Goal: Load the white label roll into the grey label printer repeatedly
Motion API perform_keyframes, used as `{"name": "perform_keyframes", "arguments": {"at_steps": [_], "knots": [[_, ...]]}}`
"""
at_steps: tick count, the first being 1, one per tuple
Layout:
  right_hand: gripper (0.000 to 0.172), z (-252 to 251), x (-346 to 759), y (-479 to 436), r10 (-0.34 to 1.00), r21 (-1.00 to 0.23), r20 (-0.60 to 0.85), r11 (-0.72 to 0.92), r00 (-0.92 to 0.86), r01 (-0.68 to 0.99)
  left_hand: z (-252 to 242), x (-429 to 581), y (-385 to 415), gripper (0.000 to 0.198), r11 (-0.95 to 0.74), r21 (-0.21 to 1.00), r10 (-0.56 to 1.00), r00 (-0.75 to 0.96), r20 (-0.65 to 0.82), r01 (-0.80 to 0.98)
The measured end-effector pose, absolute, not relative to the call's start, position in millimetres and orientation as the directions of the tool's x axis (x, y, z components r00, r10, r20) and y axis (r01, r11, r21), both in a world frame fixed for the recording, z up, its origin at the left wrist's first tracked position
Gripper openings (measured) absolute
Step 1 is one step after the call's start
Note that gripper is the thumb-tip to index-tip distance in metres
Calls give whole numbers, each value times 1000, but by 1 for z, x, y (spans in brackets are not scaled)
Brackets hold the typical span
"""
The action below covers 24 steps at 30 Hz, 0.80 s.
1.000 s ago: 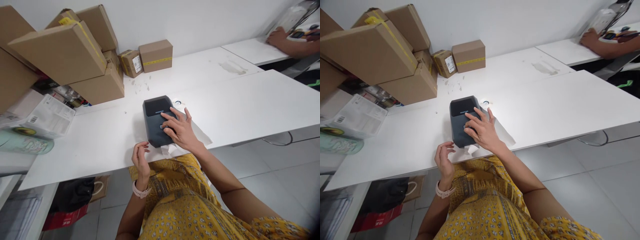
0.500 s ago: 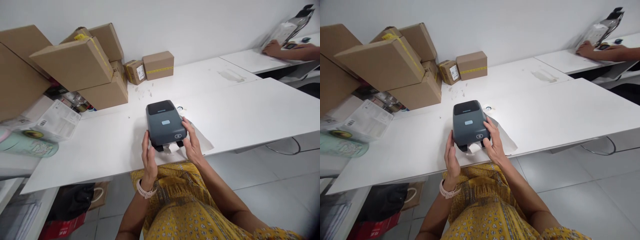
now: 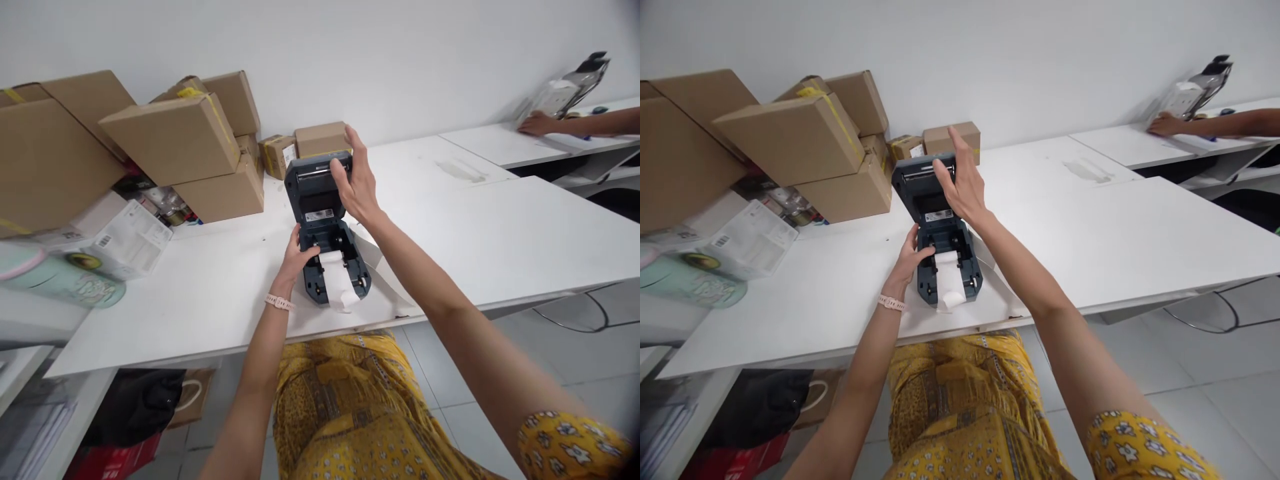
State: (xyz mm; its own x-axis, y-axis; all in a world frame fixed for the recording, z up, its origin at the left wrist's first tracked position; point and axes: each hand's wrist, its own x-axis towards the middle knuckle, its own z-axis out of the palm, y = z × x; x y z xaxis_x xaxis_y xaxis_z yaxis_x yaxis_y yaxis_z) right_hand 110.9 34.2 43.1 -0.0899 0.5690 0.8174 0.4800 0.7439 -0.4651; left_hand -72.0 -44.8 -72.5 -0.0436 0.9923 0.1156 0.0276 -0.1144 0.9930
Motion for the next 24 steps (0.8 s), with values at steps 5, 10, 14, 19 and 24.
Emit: {"name": "perform_keyframes", "arguments": {"at_steps": [5, 10, 14, 19, 24], "knots": [[75, 50, 110, 84, 650, -523, 749, 701, -131, 485, -74, -76, -52, 116, -53, 998, 996, 70, 56, -41], [56, 39, 122, 47, 505, -335, 846, 752, -170, 567, -82, -76, -57, 103, -60, 993, 995, 70, 67, -97], [39, 10, 131, 4, 476, -228, 594, 873, -649, 432, -83, -72, -57, 97, -94, 994, 995, 24, 96, -61], [26, -22, 129, -4, 386, -260, 122, 902, -915, 345, -87, -74, -55, 104, -120, 993, 993, 18, 120, -10], [35, -13, 125, 5, 370, -343, -73, 862, -926, 372, -90, -77, -54, 119, -171, 985, 984, 40, 172, -38]]}}
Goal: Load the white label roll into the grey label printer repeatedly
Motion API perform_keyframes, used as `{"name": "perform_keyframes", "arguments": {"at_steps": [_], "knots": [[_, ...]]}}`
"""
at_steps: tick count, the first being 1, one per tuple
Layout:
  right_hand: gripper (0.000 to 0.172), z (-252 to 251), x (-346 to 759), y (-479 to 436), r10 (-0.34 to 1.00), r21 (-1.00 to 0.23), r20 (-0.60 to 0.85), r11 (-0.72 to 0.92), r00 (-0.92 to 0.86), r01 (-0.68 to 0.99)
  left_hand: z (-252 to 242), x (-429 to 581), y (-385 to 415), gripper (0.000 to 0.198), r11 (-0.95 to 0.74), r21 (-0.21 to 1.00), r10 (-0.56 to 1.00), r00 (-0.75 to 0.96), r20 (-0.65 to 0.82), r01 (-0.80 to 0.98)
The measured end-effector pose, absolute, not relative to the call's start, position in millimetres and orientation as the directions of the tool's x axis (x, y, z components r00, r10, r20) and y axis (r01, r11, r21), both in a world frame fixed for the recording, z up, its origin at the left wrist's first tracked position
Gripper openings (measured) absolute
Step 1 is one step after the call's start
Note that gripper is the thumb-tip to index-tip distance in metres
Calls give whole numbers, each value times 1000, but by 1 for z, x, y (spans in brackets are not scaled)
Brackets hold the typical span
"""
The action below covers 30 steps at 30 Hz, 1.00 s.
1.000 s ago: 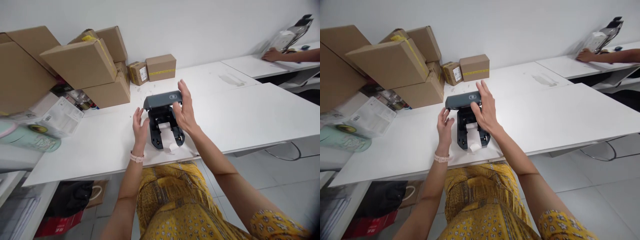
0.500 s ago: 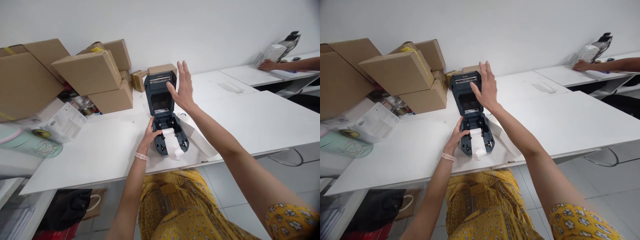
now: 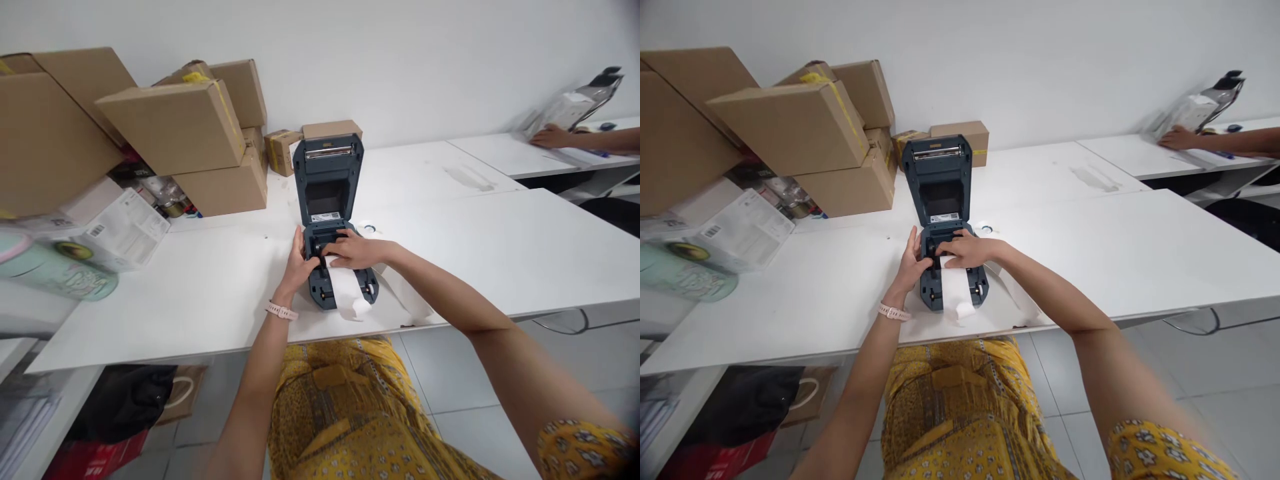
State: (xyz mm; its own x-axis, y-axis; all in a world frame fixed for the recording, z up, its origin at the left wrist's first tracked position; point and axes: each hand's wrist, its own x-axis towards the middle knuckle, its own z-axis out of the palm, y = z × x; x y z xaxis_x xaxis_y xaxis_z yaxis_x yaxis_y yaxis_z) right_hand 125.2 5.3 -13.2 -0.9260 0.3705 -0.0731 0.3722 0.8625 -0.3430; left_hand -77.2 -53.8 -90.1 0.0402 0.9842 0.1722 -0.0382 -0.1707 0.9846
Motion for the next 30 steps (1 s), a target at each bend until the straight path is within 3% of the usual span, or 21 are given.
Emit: {"name": "perform_keyframes", "arguments": {"at_steps": [3, 5, 7, 10, 13, 16, 20, 26, 30], "knots": [[47, 4, 143, 13, 290, -587, -65, 763, -955, 272, -87, -78, -56, 119, -179, 983, 981, 69, 182, -38], [55, 13, 167, 17, 282, -760, 52, 633, -958, 145, -85, -78, -58, 118, -186, 982, 980, 73, 187, -26], [60, 14, 199, 19, 382, -868, 245, 495, -891, -26, -85, -78, -59, 115, -185, 983, 981, 62, 185, -12], [53, 2, 249, 18, 617, -870, 487, 402, -618, -284, -88, -78, -59, 110, -173, 985, 984, 34, 172, 14], [42, -23, 284, 8, 794, -831, 508, 349, -334, -434, -90, -76, -58, 107, -170, 985, 985, 2, 170, 29], [44, -50, 300, -8, 919, -901, 331, 241, -213, -360, -91, -75, -57, 104, -184, 982, 983, -13, 185, 36], [49, -80, 294, -18, 935, -993, 49, 9, -351, -115, -92, -76, -57, 101, -201, 978, 980, -4, 201, 59], [45, -107, 273, -3, 891, -997, 49, 68, -451, 27, -93, -77, -58, 98, -198, 979, 980, -16, 199, 56], [64, -107, 277, 3, 917, -994, 54, 86, -395, 63, -92, -79, -57, 101, -192, 980, 981, 1, 193, 46]]}}
